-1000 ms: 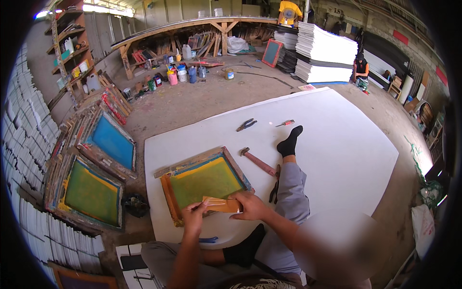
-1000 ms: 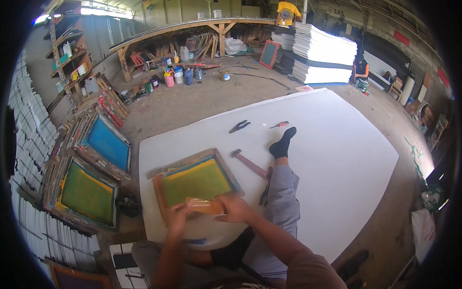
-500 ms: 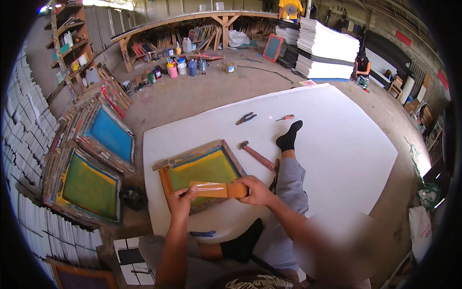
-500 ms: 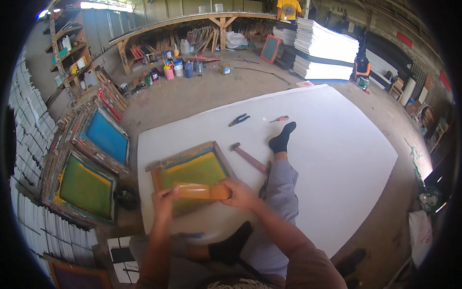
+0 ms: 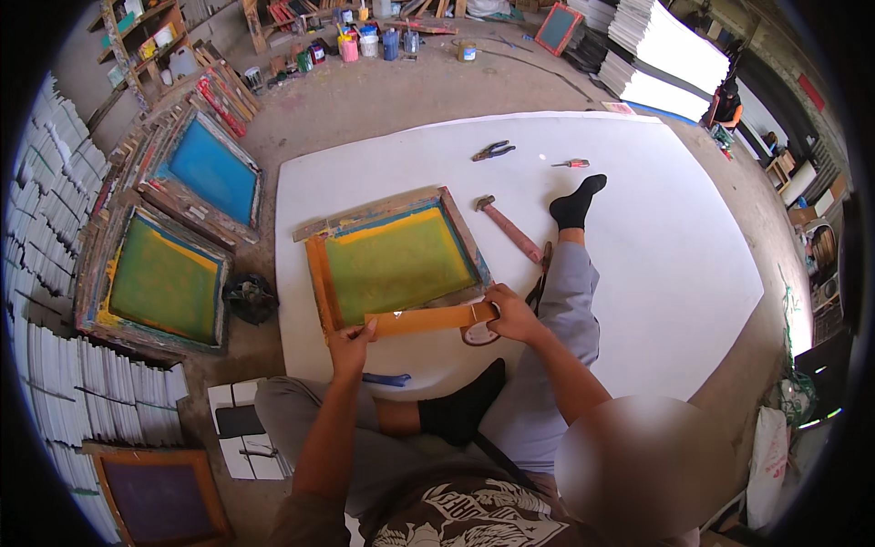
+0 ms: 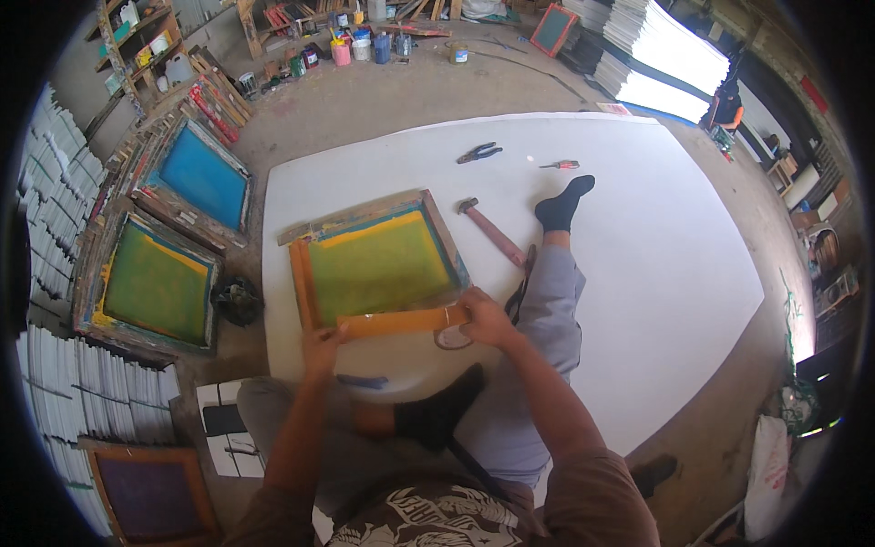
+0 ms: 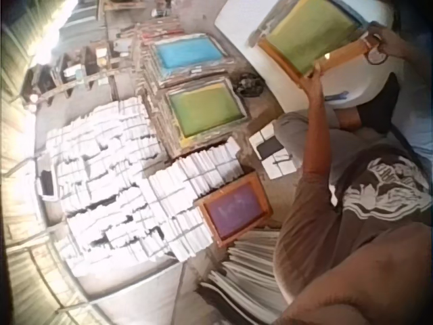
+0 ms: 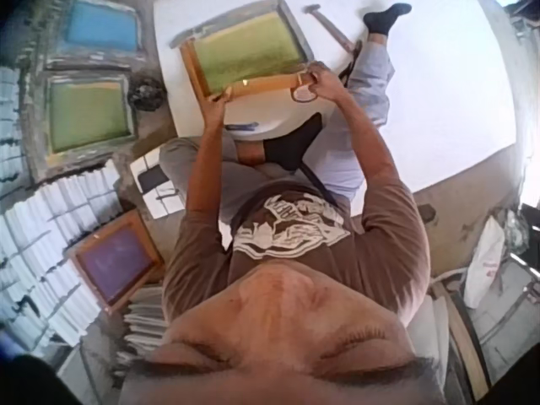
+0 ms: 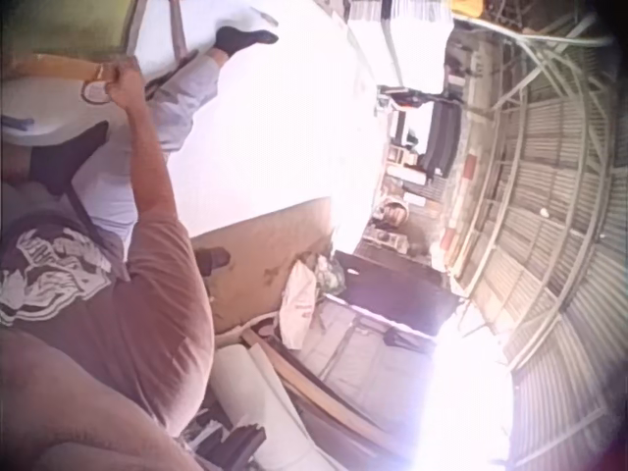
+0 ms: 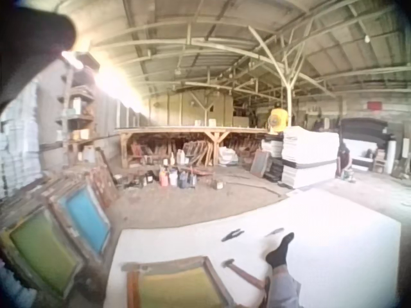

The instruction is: The person sits on the floor and applies masking tape to the edges of a rectangular screen printing frame. They use a utility knife to cut the tape and smooth it down along the frame's perimeter.

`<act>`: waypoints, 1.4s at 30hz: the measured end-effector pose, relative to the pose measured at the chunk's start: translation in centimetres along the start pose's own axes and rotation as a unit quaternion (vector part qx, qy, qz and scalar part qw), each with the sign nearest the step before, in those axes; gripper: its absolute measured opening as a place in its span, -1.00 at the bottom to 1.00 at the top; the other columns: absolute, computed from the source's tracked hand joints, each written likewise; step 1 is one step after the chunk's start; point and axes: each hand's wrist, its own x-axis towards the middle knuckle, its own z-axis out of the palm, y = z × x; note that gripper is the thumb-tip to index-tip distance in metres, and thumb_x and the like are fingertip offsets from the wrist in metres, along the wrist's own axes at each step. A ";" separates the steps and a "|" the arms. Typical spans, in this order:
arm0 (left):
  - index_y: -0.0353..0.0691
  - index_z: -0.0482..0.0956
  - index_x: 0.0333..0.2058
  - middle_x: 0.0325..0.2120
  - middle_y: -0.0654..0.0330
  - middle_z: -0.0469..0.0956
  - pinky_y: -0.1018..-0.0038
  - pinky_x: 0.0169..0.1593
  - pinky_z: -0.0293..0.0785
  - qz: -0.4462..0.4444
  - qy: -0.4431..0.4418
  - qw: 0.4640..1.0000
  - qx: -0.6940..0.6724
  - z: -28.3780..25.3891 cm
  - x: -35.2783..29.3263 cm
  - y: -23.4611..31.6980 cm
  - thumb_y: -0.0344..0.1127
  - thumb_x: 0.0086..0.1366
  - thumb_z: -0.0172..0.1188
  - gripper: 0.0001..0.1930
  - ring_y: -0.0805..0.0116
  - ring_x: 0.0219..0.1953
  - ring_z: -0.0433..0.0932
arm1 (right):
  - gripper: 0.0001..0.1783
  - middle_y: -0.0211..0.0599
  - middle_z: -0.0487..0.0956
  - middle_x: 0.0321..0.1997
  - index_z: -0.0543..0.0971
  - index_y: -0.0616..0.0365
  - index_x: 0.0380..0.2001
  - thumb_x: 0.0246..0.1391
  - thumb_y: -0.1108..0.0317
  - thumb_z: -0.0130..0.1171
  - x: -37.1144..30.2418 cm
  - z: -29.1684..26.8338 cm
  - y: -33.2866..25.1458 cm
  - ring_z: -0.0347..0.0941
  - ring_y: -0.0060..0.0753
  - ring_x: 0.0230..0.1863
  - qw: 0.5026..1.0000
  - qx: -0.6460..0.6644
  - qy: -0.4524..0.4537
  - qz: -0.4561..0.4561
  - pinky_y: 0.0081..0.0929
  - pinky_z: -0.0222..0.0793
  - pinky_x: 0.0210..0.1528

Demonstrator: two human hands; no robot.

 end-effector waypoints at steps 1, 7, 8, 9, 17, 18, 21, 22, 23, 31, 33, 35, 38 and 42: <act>-0.43 0.74 -0.41 -0.53 0.19 0.68 0.48 -0.32 0.48 0.012 -0.012 1.000 0.026 0.5 0.4 -1.7 -0.23 0.31 0.48 -0.69 0.49 -0.48 0.59 | -0.48 0.11 0.49 0.26 0.63 0.19 -0.11 -0.29 0.43 0.44 0.2 1.3 2.1 0.45 0.19 0.27 1.000 -0.015 -0.005 -0.009 -0.12 0.43 0.27; -0.43 0.75 -0.44 -0.62 0.23 0.65 0.47 -0.34 0.45 0.058 0.017 0.995 0.074 1.9 3.1 -7.2 -0.14 0.30 0.46 -0.62 0.51 -0.53 0.54 | -0.61 0.14 0.27 0.50 0.65 0.05 -0.31 -0.33 0.27 0.46 3.9 3.2 5.0 0.32 0.22 0.43 0.994 -0.044 -0.043 0.090 -0.19 0.37 0.36; -0.43 0.75 -0.44 -0.62 0.22 0.65 0.47 -0.34 0.45 0.059 0.019 0.994 0.091 2.2 3.2 -7.0 -0.13 0.30 0.46 -0.62 0.51 -0.53 0.53 | -0.60 0.14 0.24 0.52 0.65 0.04 -0.31 -0.33 0.25 0.47 4.3 3.1 5.4 0.27 0.24 0.47 0.992 -0.044 -0.053 0.106 -0.16 0.35 0.38; -0.43 0.75 -0.43 -0.63 0.21 0.64 0.47 -0.35 0.45 0.061 0.020 0.992 0.106 2.7 3.3 -6.0 -0.11 0.30 0.46 -0.61 0.50 -0.54 0.53 | -0.60 0.14 0.22 0.54 0.65 0.03 -0.30 -0.33 0.24 0.48 4.7 3.0 5.8 0.21 0.27 0.50 0.990 -0.045 -0.063 0.122 -0.13 0.32 0.41; -0.43 0.74 -0.40 -0.62 0.17 0.63 0.43 -0.34 0.45 0.079 0.055 0.985 0.146 3.9 3.6 -5.6 -0.07 0.30 0.46 -0.58 0.47 -0.53 0.52 | -0.57 0.26 0.23 0.48 0.61 0.12 -0.28 -0.31 0.32 0.51 4.7 4.8 7.7 0.12 0.34 0.53 0.989 0.097 -0.039 0.109 -0.05 0.26 0.44; -0.43 0.74 -0.39 -0.62 0.17 0.63 0.43 -0.33 0.45 0.084 0.047 0.981 0.167 3.6 4.1 -6.6 -0.06 0.30 0.46 -0.58 0.46 -0.53 0.52 | -0.56 0.26 0.24 0.48 0.63 0.12 -0.26 -0.31 0.32 0.51 4.5 4.9 7.7 0.14 0.34 0.52 0.991 0.092 -0.028 0.098 -0.04 0.27 0.44; -0.40 0.75 -0.39 -0.62 0.14 0.63 0.41 -0.30 0.46 0.074 0.020 0.982 0.171 3.6 3.5 -5.9 -0.03 0.30 0.45 -0.57 0.44 -0.53 0.53 | -0.50 0.28 0.21 0.49 0.67 0.13 -0.18 -0.32 0.31 0.51 2.7 5.8 7.5 0.18 0.36 0.50 0.992 0.066 -0.005 0.108 -0.04 0.28 0.44; -0.40 0.75 -0.38 -0.62 0.14 0.63 0.40 -0.29 0.46 0.076 0.019 0.983 0.166 3.2 3.4 -6.4 -0.03 0.30 0.45 -0.57 0.44 -0.53 0.53 | -0.48 0.29 0.19 0.50 0.68 0.12 -0.15 -0.32 0.30 0.51 2.5 6.0 7.1 0.19 0.37 0.49 0.991 0.062 -0.008 0.121 -0.05 0.28 0.44; -0.39 0.75 -0.38 -0.62 0.14 0.63 0.40 -0.29 0.46 0.076 0.021 0.983 0.163 2.5 3.5 -7.0 -0.02 0.30 0.45 -0.57 0.44 -0.53 0.54 | -0.49 0.29 0.19 0.51 0.68 0.12 -0.16 -0.32 0.30 0.50 2.5 6.1 6.5 0.20 0.38 0.48 0.990 0.069 -0.013 0.124 -0.06 0.29 0.43; -0.36 0.79 -0.25 -0.56 0.20 0.67 0.46 -0.26 0.50 0.038 0.025 0.988 0.146 0.4 1.8 -8.6 0.00 0.31 0.45 -0.57 0.49 -0.45 0.57 | -0.62 0.09 0.46 0.34 0.70 0.04 -0.29 -0.32 0.27 0.49 -0.5 5.4 1.3 0.39 0.27 0.33 0.991 0.000 -0.008 0.136 -0.03 0.37 0.36; -0.38 0.79 -0.22 -0.52 0.23 0.71 0.49 -0.24 0.51 0.068 0.024 0.991 0.114 1.8 0.4 -5.1 -0.01 0.29 0.47 -0.56 0.52 -0.43 0.58 | -0.52 0.01 0.58 0.19 0.69 0.10 -0.21 -0.34 0.29 0.53 -2.0 3.4 0.2 0.46 0.15 0.28 0.992 -0.103 0.043 0.059 0.00 0.33 0.34; -0.40 0.80 -0.27 -0.50 0.22 0.72 0.50 -0.25 0.52 0.003 0.014 0.997 0.081 1.5 -0.3 -5.0 -0.04 0.25 0.52 -0.58 0.52 -0.43 0.60 | -0.48 -0.09 0.67 -0.14 0.61 0.17 -0.17 -0.31 0.39 0.56 -2.1 2.2 -0.9 0.61 -0.07 0.00 0.992 0.007 -0.017 0.125 -0.20 0.50 0.09; -0.40 0.81 -0.33 -0.51 0.18 0.73 0.50 -0.24 0.53 -0.068 -0.003 0.997 0.025 1.0 -1.0 -5.1 -0.06 0.20 0.55 -0.59 0.52 -0.44 0.62 | -0.50 -0.16 0.65 -0.28 0.59 0.20 -0.19 -0.22 0.35 0.62 -2.9 2.3 -1.8 0.62 -0.31 -0.22 0.988 0.102 0.013 0.118 -0.37 0.53 -0.10; -0.39 0.80 -0.39 -0.50 0.15 0.74 0.49 -0.23 0.54 -0.079 -0.028 0.994 0.070 0.0 -1.5 -4.4 -0.07 0.19 0.57 -0.60 0.50 -0.43 0.64 | -0.44 -0.12 0.69 -0.22 0.61 0.16 -0.12 -0.17 0.19 0.64 -3.2 0.8 -3.7 0.66 -0.12 -0.17 0.992 0.051 -0.036 0.109 -0.25 0.57 -0.09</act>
